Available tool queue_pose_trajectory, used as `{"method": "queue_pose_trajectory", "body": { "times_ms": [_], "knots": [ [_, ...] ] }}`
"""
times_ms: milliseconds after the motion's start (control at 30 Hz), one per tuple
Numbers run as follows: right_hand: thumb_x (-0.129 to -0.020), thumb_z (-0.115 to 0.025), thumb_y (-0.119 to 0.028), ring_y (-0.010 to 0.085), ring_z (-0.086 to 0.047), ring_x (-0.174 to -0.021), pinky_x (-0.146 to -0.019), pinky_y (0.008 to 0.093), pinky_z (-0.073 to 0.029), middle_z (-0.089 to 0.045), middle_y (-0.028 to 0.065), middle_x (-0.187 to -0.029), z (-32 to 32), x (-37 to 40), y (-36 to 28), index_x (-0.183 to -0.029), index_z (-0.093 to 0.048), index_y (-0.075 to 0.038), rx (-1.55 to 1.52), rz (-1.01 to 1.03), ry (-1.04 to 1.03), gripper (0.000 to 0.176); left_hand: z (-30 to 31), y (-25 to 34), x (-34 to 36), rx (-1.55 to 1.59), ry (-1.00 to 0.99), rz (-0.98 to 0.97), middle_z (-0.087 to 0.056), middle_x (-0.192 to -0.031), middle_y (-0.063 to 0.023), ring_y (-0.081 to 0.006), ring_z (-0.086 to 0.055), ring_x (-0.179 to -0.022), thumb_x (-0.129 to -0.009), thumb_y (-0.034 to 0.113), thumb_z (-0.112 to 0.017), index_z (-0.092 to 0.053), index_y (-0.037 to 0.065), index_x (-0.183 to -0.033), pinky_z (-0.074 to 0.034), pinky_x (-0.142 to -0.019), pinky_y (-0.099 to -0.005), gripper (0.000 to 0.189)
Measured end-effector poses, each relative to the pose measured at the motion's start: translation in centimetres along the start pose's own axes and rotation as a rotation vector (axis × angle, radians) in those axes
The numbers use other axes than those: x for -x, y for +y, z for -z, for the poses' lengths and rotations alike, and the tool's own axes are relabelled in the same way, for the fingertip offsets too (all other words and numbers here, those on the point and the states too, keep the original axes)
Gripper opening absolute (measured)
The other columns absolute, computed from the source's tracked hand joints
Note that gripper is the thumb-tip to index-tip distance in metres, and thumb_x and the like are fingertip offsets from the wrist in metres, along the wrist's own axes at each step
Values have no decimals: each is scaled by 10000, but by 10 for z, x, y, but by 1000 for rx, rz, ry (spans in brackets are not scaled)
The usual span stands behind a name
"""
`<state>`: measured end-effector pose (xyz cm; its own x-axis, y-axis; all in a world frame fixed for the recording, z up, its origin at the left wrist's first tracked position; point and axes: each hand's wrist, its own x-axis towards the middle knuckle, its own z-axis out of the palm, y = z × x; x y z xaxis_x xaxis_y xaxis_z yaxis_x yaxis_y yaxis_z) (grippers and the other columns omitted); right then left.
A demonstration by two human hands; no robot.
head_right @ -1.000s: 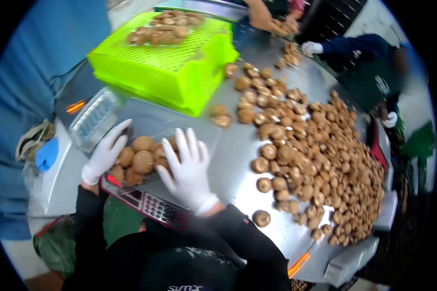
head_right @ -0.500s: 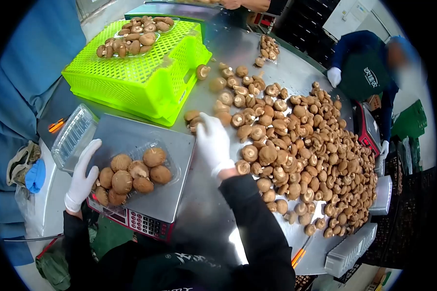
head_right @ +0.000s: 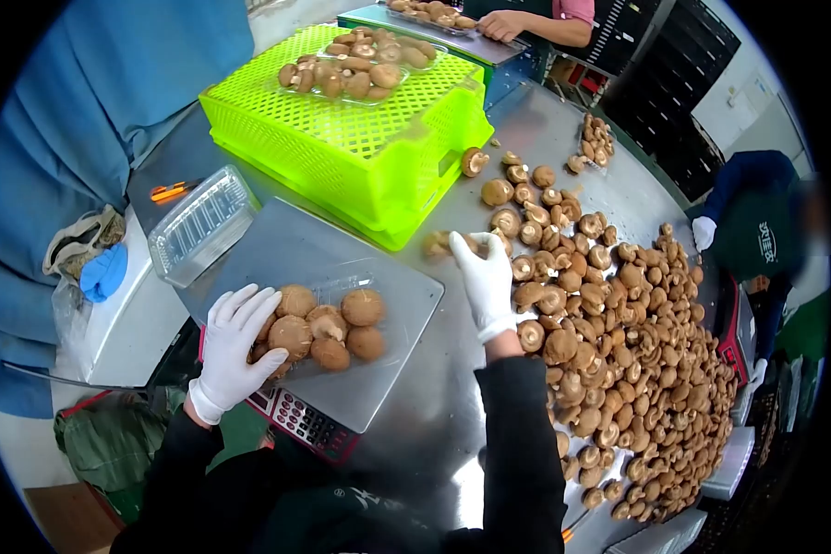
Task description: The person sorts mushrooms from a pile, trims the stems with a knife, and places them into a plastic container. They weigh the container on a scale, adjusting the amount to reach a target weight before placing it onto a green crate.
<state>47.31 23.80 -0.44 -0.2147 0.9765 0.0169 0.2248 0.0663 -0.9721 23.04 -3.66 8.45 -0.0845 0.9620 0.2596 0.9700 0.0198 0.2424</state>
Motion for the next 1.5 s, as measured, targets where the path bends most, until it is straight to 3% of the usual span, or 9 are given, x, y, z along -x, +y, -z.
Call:
{"method": "queue_pose_trajectory", "body": {
  "times_ms": [167, 267, 467, 867, 1067, 1167, 1300, 1367, 1500],
  "knots": [
    [-851, -755, -243, 260, -669, -902, -798, 325, -537, -674, 123, -1052, -51, 85, -95, -1196, -621, -61, 27, 353, -216, 412, 0, 2, 0, 0, 3, 19, -557, -1369, -131, -334, -444, -1307, -843, 451, -675, -542, 62, -1379, -269, -1126, -477, 676],
    [-868, -711, -244, 350, -630, -1000, -876, 397, -521, -603, 153, -1268, -69, 105, -108, -1341, -560, -98, 396, 593, -356, 517, -1, 1, 2, -17, 16, 12, -557, -1375, -120, -326, -442, -1309, -849, 456, -666, -540, 68, -1384, -268, -1130, -469, 672],
    [-906, -642, -235, 351, -565, -1118, -1006, 467, -393, -628, 156, -1172, -67, 108, -90, -1221, -635, -62, 718, 843, -190, 359, -2, -1, 3, 13, 65, -11, -576, -1346, -112, -316, -454, -1285, -848, 454, -672, -565, 76, -1360, -266, -1127, -462, 645],
    [-852, -711, -302, 322, -560, -1153, -989, 448, -380, -636, 131, -1143, -72, 108, -99, -1192, -640, -102, 719, 659, -290, 400, -3, -1, 4, 61, 90, -28, -578, -1341, -118, -321, -457, -1291, -845, 435, -693, -576, 54, -1337, -272, -1127, -468, 633],
    [-820, -754, -134, 322, -544, -1254, -1066, 417, -412, -606, 168, -1291, -50, 113, -114, -1300, -593, -66, 222, 659, -414, 511, 11, 13, 1, 212, 301, 0, -561, -1360, -133, -329, -465, -1304, -827, 330, -743, -572, 44, -1335, -316, -1108, -445, 608],
    [-813, -763, -90, 315, -550, -1264, -1075, 386, -429, -591, 169, -1332, -42, 139, -128, -1322, -574, -40, -252, 183, -605, 545, 19, 38, -4, 688, 331, 60, -537, -1387, -153, -302, -483, -1304, -844, 175, -753, -500, 12, -1402, -364, -1093, -384, 634],
    [-793, -803, -146, 362, -530, -1287, -1067, 417, -431, -568, 192, -1356, -50, 157, -138, -1331, -557, -3, 59, 737, -620, 608, 21, 69, -4, 1174, 111, 254, -525, -1393, -140, -224, -497, -1292, -898, 26, -665, -446, -8, -1439, -389, -1085, -316, 585],
    [-819, -781, -158, 368, -563, -1242, -1028, 415, -463, -582, 200, -1335, -40, 156, -137, -1347, -558, -15, 51, 817, -544, 591, 30, 68, 0, 1143, 173, 303, -568, -1330, -126, -210, -545, -1229, -905, 19, -603, -521, -15, -1363, -412, -1059, -319, 466],
    [-902, -652, -106, 279, -679, -1018, -900, 357, -531, -703, 167, -1092, -8, 91, -89, -1182, -666, -6, 6, 279, -120, 298, 45, 47, 13, 1325, 415, 407, -655, -1098, -135, -201, -620, -1059, -920, 83, -508, -611, -54, -1142, -450, -986, -316, 281]
  ]
}}
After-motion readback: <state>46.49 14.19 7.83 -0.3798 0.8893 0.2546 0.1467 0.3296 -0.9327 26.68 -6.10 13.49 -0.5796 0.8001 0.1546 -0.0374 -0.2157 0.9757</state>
